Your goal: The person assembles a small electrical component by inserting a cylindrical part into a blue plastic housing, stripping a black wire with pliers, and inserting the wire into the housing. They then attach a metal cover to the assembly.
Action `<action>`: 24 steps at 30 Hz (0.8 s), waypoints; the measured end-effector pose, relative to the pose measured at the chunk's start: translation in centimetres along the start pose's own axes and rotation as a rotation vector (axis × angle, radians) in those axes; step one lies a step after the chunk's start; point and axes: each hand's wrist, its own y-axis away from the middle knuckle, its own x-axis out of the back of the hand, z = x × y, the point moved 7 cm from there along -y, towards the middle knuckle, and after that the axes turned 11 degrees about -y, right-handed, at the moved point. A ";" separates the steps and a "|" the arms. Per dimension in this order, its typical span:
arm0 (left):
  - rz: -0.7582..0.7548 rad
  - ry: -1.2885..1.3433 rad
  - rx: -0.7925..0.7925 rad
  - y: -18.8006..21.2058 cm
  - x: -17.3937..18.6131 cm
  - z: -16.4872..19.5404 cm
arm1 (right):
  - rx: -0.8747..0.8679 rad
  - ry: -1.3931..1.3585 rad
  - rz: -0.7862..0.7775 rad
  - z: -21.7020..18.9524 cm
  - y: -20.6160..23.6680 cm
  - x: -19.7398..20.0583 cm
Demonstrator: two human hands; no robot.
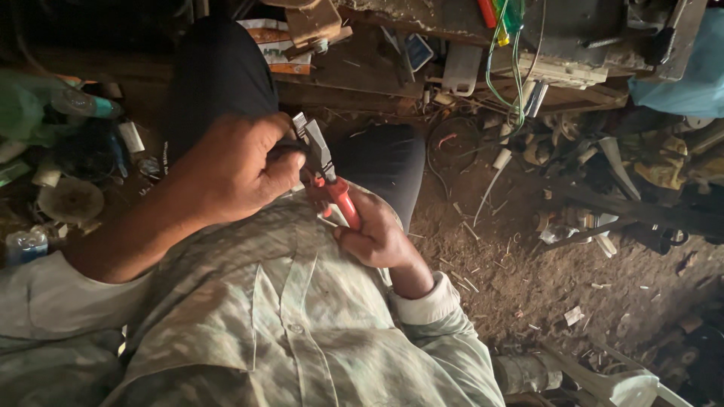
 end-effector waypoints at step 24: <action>0.029 0.183 0.003 0.1 0.7 -1.8 | 0.082 0.522 0.126 0.6 -0.2 3.0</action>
